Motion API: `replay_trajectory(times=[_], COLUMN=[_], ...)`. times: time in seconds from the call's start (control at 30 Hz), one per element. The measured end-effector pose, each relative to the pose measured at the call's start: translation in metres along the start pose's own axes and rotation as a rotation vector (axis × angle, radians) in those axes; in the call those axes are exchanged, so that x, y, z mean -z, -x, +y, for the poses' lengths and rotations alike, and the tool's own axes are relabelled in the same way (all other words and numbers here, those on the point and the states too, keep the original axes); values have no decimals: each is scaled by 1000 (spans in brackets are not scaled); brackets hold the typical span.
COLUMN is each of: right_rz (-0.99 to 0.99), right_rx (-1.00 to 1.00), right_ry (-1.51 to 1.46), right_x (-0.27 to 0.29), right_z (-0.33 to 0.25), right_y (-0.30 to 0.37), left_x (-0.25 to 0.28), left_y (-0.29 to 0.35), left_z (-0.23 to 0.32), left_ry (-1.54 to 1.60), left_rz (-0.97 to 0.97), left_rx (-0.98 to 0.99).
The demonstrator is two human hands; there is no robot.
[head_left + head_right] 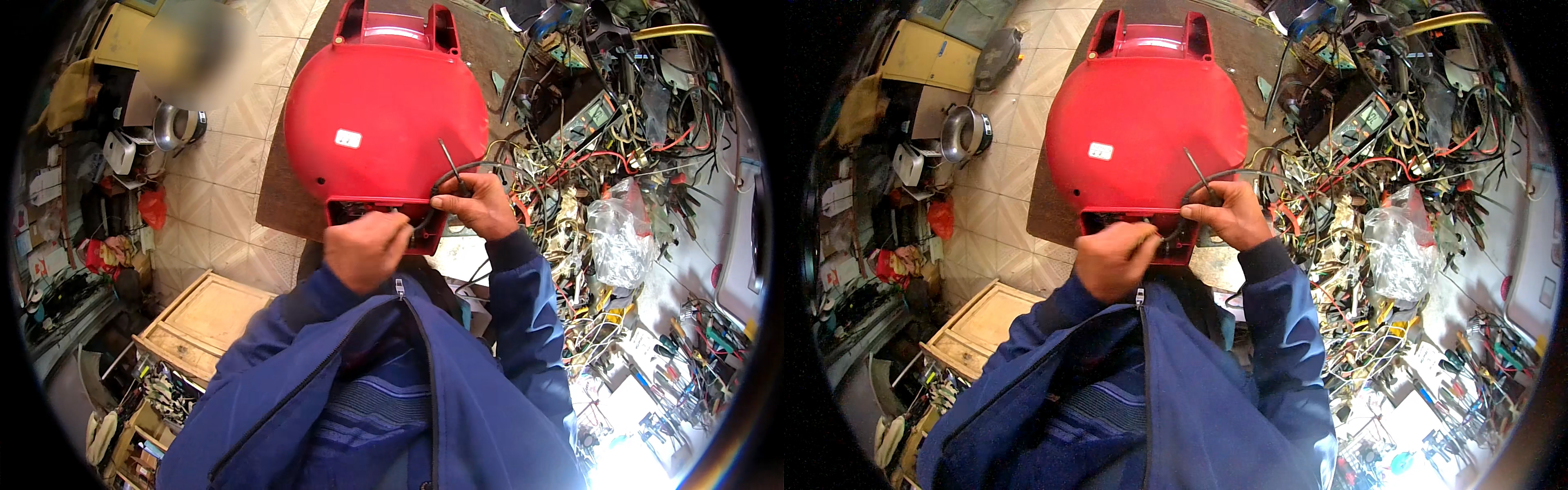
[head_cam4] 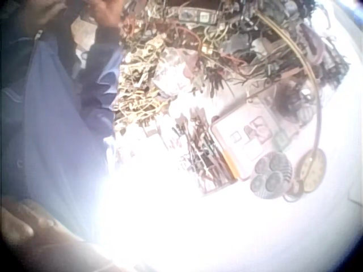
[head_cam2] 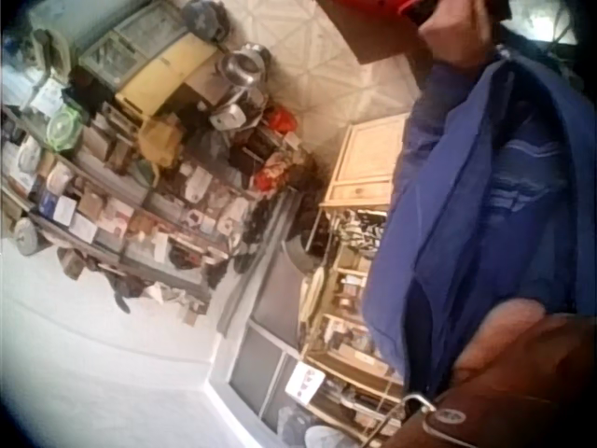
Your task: The person assembles a red electric grill by attaching a black control panel to the red body and securing it with a screw. They then flip the grill over to show the bottom cooking plate.
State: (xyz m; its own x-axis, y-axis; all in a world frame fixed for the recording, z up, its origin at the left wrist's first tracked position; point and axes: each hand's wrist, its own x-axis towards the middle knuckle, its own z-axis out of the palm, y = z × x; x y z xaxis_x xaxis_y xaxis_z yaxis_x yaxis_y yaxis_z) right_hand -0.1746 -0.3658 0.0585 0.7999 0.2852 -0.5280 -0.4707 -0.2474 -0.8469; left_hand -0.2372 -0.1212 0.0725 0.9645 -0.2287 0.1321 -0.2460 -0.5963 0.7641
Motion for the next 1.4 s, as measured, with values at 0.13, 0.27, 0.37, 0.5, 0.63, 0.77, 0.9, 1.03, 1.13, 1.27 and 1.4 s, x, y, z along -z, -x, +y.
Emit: replay_trajectory(times=[0.13,0.27,0.37,0.5,0.63,0.77,0.9,1.03,1.13,1.27,1.4], right_rz=[78,32,4,9,-23,-42,-59,73,84,135,374], right_rx=[-47,-45,-103,-162,-157,-129,-140,-20,-143,55,78], right_ry=[-94,-11,-75,-46,-16,-15,53,321,237,284,38], right_x=[-7,-3,0,-1,-1,-2,1,-13,-8,-13,-33], right_z=[13,-1,-1,-9,-11,-7,-9,-11,-11,8,23], right_y=[7,4,3,7,6,4,-3,1,-2,1,27], left_x=[49,52,42,33,35,38,38,36,35,32,38], left_y=[0,5,16,22,24,18,18,20,23,23,18], left_z=[-31,-70,-88,-97,-101,-90,-91,-96,-95,-103,-96], left_ry=[129,171,321,661,730,721,716,686,701,720,667], left_rz=[230,218,83,25,-10,-8,-23,-25,-12,-36,8], left_rx=[443,587,690,738,716,702,719,695,716,750,660])
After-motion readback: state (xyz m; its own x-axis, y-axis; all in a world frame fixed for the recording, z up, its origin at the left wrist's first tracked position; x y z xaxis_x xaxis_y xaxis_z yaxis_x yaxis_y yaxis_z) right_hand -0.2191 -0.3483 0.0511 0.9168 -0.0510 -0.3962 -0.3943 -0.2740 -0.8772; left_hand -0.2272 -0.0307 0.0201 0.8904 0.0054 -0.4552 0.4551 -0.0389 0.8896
